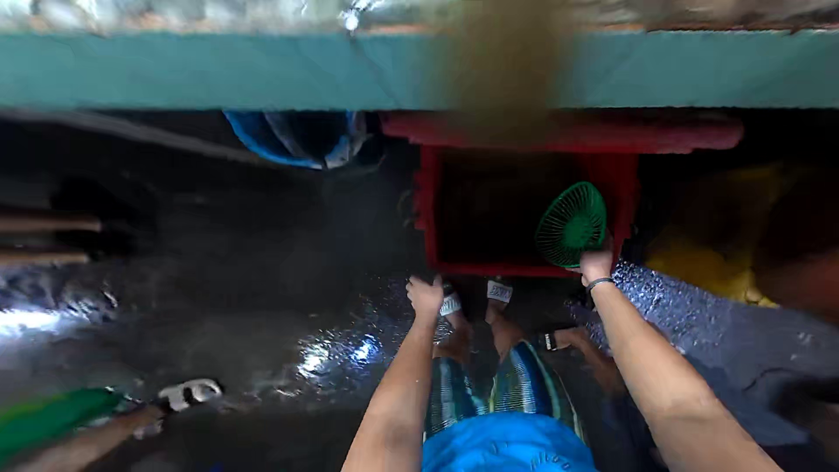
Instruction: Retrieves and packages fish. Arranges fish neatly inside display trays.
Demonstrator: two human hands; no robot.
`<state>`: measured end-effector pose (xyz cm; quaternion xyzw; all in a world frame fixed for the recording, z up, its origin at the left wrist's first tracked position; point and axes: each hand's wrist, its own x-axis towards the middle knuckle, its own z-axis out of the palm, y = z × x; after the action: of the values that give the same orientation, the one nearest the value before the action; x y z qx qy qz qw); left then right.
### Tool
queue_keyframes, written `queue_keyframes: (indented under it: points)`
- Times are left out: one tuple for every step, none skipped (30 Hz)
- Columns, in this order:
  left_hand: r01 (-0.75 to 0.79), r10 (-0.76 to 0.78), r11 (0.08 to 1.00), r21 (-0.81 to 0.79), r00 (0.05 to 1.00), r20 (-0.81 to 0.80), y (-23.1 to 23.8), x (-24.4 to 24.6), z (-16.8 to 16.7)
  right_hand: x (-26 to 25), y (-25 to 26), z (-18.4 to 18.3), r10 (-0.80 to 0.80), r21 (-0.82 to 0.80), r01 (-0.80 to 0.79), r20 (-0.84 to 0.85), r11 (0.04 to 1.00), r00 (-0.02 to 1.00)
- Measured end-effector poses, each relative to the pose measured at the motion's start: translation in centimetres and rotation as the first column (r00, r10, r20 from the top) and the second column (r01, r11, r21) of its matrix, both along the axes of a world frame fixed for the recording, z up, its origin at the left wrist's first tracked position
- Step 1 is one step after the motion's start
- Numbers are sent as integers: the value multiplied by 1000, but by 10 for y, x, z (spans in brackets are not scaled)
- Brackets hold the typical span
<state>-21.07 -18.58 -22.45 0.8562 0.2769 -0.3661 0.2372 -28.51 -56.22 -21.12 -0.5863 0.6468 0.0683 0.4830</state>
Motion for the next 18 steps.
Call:
queue_keyframes:
  points:
    - [8, -10, 1000, 25, 998, 66, -9, 5, -8, 5, -7, -12, 54, -21, -55, -38, 998, 998]
    - [14, -18, 999, 32, 992, 126, -16, 15, -14, 10, -14, -26, 123, -56, -128, -78, 990, 989]
    - [11, -15, 1000, 20, 982, 186, -23, 31, -20, 20, -19, -41, 188, -97, -200, -121, 975, 975]
    - [32, -33, 999, 9, 973, 227, -27, 46, -30, 30, -24, -57, 257, -150, -281, -165, 948, 952]
    - [58, -55, 998, -4, 967, 248, -31, 57, -42, 40, -27, -72, 332, -214, -376, -216, 902, 918]
    - [78, -73, 997, -8, 962, 264, -34, 63, -55, 51, -28, -85, 407, -274, -479, -281, 834, 869]
    - [94, -93, 996, 9, 956, 279, -37, 68, -68, 64, -26, -100, 468, -322, -577, -356, 751, 808]
    - [115, -123, 992, 44, 947, 297, -38, 71, -78, 76, -21, -115, 507, -359, -653, -423, 667, 751]
    - [126, -140, 990, 66, 938, 317, -38, 69, -84, 83, -16, -131, 533, -377, -712, -480, 592, 697]
    - [132, -148, 989, 71, 928, 342, -38, 65, -88, 88, -13, -148, 547, -372, -761, -535, 532, 644]
    - [136, -150, 989, 65, 919, 364, -36, 63, -91, 94, -10, -163, 552, -360, -797, -581, 484, 598]
    - [134, -150, 989, 70, 905, 398, -34, 60, -94, 101, -8, -180, 557, -341, -821, -610, 458, 564]
    - [124, -143, 990, 73, 891, 432, -34, 61, -97, 111, -11, -197, 566, -316, -833, -621, 453, 543]
    - [114, -137, 990, 77, 880, 456, -33, 61, -100, 119, -15, -211, 579, -286, -842, -623, 457, 526]
    - [105, -134, 991, 87, 861, 490, -34, 58, -103, 123, -22, -223, 601, -241, -850, -619, 468, 506]
    - [95, -134, 990, 100, 837, 531, -35, 56, -108, 124, -30, -233, 630, -192, -869, -619, 457, 468]
    - [84, -135, 990, 115, 810, 571, -35, 53, -111, 124, -40, -239, 669, -145, -888, -608, 436, 427]
    - [74, -133, 990, 123, 794, 593, -36, 51, -113, 122, -50, -242, 705, -95, -902, -591, 422, 392]
